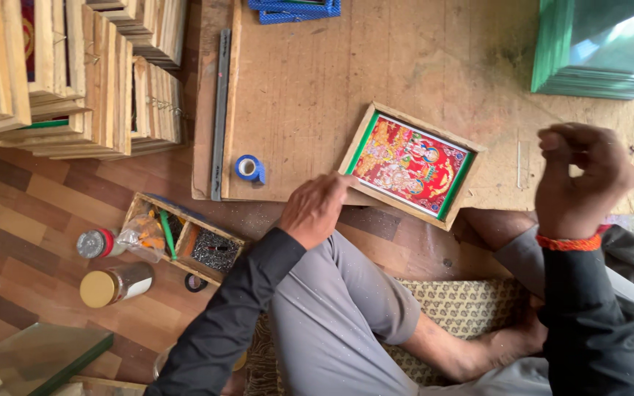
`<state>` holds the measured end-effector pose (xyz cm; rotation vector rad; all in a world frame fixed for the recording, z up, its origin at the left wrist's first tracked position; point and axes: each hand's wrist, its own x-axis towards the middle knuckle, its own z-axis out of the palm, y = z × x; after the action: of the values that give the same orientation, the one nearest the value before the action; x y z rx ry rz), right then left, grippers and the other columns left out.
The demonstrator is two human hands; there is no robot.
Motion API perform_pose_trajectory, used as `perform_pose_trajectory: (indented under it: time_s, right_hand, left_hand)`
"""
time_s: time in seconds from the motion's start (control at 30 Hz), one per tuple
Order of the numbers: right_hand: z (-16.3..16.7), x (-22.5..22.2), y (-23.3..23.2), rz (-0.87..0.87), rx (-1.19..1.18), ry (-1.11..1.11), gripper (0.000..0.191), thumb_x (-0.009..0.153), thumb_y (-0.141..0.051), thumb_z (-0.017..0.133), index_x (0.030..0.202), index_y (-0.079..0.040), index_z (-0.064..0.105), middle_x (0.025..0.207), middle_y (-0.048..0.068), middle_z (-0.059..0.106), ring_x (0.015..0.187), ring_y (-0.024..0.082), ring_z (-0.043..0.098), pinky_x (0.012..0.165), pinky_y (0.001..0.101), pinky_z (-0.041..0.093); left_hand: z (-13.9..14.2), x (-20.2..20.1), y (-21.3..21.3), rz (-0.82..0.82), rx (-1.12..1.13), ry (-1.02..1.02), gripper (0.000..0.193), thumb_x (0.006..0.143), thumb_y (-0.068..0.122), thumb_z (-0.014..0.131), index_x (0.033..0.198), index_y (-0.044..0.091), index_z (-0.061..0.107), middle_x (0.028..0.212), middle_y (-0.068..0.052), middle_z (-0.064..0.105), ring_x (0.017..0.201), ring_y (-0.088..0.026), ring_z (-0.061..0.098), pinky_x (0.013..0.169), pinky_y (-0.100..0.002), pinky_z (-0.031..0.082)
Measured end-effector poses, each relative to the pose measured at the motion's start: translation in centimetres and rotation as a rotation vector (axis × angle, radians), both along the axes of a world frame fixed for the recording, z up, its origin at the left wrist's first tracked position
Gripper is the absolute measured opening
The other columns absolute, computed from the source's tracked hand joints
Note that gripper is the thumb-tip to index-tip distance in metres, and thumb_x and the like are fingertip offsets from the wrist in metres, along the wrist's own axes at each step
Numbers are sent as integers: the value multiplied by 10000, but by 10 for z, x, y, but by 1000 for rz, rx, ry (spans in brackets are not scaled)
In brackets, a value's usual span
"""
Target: The person sits on the floor and wraps blue patterned tape around the edges of small framed religious pictures, pressing and smoothing the tape along each side. They finish one frame, set it on a stack, then start taping another frame.
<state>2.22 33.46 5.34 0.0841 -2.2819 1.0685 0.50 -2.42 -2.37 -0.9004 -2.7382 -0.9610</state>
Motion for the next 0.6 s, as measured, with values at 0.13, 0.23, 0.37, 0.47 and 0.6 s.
perform_pose_trajectory:
  time_s: [0.13,0.23,0.37,0.47,0.6]
  right_hand:
    - [-12,1,5,125,-442,-142,85,1196,-39,650,1165,32,614,1051,122,734,879,144,728,778,255,620]
    - [-37,-6,10,161,-716,-368,92,1141,-62,658,1165,26,647,1005,107,720,834,139,711,756,260,602]
    - [-85,-23,6,205,-936,-633,137,1043,-85,660,1128,21,676,983,99,747,780,133,709,715,258,590]
    - [-103,-25,7,134,-904,-698,164,1015,-85,690,1129,33,684,976,104,749,775,136,709,698,262,591]
    - [-94,0,-2,-66,-422,-580,269,986,-89,760,1190,61,669,978,142,739,809,174,720,680,311,574]
  left_hand:
    - [6,-1,-12,258,239,-1,481,825,-90,660,1273,61,570,1399,-124,564,1197,-281,642,1023,-367,562]
    - [8,-8,-11,256,370,-28,591,824,-11,771,1367,60,546,1475,-147,512,1298,-318,578,1045,-355,532]
    - [4,-9,-5,136,275,-26,742,695,69,872,1374,37,577,1475,-194,485,1319,-375,512,1063,-420,451]
    - [-3,-9,0,147,220,-95,554,740,72,868,1259,56,672,1403,-117,576,1268,-329,572,1041,-400,487]
    - [-11,-11,6,142,233,-119,403,779,23,811,1169,26,710,1309,-84,620,1179,-297,619,989,-385,521]
